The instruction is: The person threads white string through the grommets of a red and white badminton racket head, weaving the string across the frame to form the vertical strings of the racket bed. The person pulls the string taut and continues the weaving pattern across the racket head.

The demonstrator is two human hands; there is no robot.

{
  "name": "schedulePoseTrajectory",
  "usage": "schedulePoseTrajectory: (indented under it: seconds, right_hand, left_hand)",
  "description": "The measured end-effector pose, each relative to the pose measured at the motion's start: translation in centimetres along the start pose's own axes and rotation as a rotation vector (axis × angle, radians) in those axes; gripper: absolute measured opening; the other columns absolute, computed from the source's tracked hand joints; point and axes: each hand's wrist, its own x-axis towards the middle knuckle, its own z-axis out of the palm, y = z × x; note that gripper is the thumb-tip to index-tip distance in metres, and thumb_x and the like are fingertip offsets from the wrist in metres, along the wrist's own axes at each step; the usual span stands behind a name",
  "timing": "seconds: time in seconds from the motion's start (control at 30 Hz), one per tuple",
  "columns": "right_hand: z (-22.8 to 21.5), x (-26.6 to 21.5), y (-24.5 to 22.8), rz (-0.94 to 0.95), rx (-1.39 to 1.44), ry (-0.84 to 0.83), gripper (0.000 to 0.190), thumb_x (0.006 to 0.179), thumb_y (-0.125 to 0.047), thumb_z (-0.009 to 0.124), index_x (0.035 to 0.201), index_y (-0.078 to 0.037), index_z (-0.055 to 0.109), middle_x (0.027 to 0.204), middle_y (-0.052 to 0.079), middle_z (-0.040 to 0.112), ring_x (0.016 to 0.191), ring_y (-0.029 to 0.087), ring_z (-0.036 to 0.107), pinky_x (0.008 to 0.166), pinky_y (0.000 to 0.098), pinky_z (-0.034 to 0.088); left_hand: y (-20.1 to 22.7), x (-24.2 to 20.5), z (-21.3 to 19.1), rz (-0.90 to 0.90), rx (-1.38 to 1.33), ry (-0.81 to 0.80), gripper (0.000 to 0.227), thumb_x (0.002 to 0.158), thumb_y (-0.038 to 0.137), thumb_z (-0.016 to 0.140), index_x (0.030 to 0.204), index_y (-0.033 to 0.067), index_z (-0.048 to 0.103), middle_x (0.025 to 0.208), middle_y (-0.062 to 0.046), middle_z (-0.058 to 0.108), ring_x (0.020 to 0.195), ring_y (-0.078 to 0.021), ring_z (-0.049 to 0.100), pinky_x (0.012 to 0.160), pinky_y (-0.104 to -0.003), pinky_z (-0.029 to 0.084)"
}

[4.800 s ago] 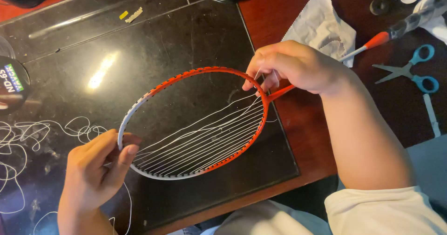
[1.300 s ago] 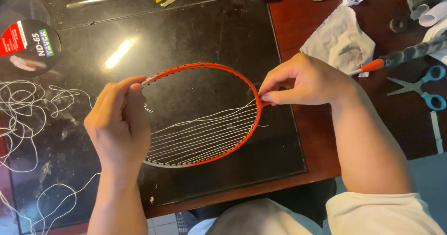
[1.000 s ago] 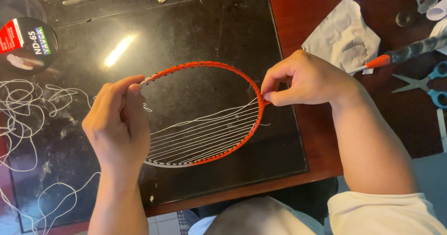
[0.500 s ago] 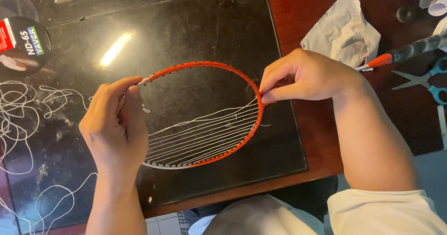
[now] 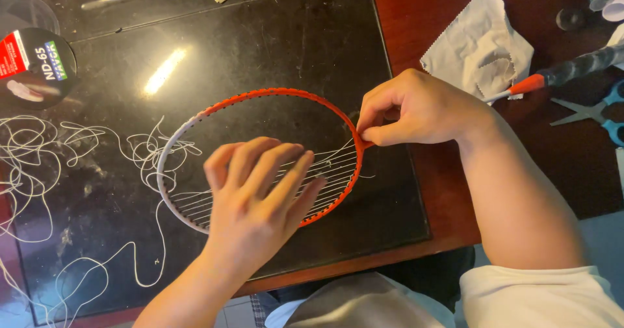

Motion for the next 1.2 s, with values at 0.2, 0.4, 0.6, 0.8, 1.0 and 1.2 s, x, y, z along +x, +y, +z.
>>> schedulePoseTrajectory:
  seconds: [0.2, 0.4, 0.6, 0.8, 1.0, 1.2]
  right_hand:
    - [0.3, -0.2, -0.4, -0.085, -0.021, 0.055, 0.011, 0.075, -0.011, 0.075, 0.084, -0.004, 0.076, 0.074, 0.002, 0.075, 0.067, 0.009, 0.066, 0.063, 0.0266, 0.054]
    - [0.5, 0.2, 0.2, -0.173, 0.017, 0.006, 0.008, 0.076, -0.009, 0.073, 0.082, -0.004, 0.071, 0.076, 0.002, 0.072, 0.070, 0.011, 0.069, 0.065, 0.0268, 0.056]
    - [0.6, 0.4, 0.9, -0.153, 0.084, -0.013, 0.005, 0.077, -0.008, 0.069, 0.079, -0.004, 0.067, 0.078, 0.003, 0.073, 0.073, 0.011, 0.071, 0.068, 0.0271, 0.058]
    - [0.6, 0.3, 1.1, -0.119, 0.156, -0.030, 0.003, 0.076, -0.005, 0.068, 0.079, -0.003, 0.066, 0.077, 0.002, 0.072, 0.073, 0.010, 0.069, 0.067, 0.0266, 0.057]
    - [0.5, 0.5, 1.7, -0.112, 0.209, -0.145, 0.008, 0.084, -0.007, 0.073, 0.081, -0.003, 0.067, 0.075, 0.000, 0.071, 0.071, 0.007, 0.065, 0.064, 0.0250, 0.054]
    - [0.5, 0.1, 1.9, -0.078, 0.301, -0.152, 0.017, 0.086, -0.012, 0.081, 0.088, -0.002, 0.067, 0.080, 0.001, 0.072, 0.072, 0.005, 0.065, 0.066, 0.0226, 0.054]
  left_hand:
    - [-0.2, -0.5, 2.7, -0.019, -0.025, -0.032, 0.016, 0.092, 0.011, 0.077, 0.105, 0.0070, 0.068, 0.102, -0.004, 0.067, 0.100, -0.0235, 0.064, 0.096, -0.041, 0.042]
    - [-0.1, 0.1, 3.6, -0.064, 0.022, -0.028, 0.010, 0.095, 0.011, 0.072, 0.099, 0.0073, 0.064, 0.094, -0.007, 0.063, 0.093, -0.0269, 0.063, 0.087, -0.039, 0.044]
    - [-0.6, 0.3, 3.7, -0.037, -0.013, -0.060, 0.011, 0.095, 0.013, 0.073, 0.096, 0.0064, 0.064, 0.089, -0.008, 0.060, 0.084, -0.0259, 0.063, 0.077, -0.039, 0.047]
    - [-2.6, 0.2, 1.8, 0.021, -0.136, -0.112, 0.010, 0.092, 0.013, 0.074, 0.096, 0.0066, 0.067, 0.089, -0.006, 0.062, 0.078, -0.0254, 0.064, 0.069, -0.038, 0.051]
    - [-2.7, 0.0, 2.4, -0.037, -0.210, -0.123, 0.009, 0.088, 0.009, 0.075, 0.094, 0.0058, 0.069, 0.080, -0.006, 0.061, 0.069, -0.0254, 0.065, 0.060, -0.037, 0.052]
    - [-1.8, 0.4, 2.8, -0.087, -0.204, -0.086, 0.007, 0.089, 0.009, 0.074, 0.091, 0.0061, 0.068, 0.080, -0.007, 0.062, 0.070, -0.0264, 0.065, 0.061, -0.038, 0.052]
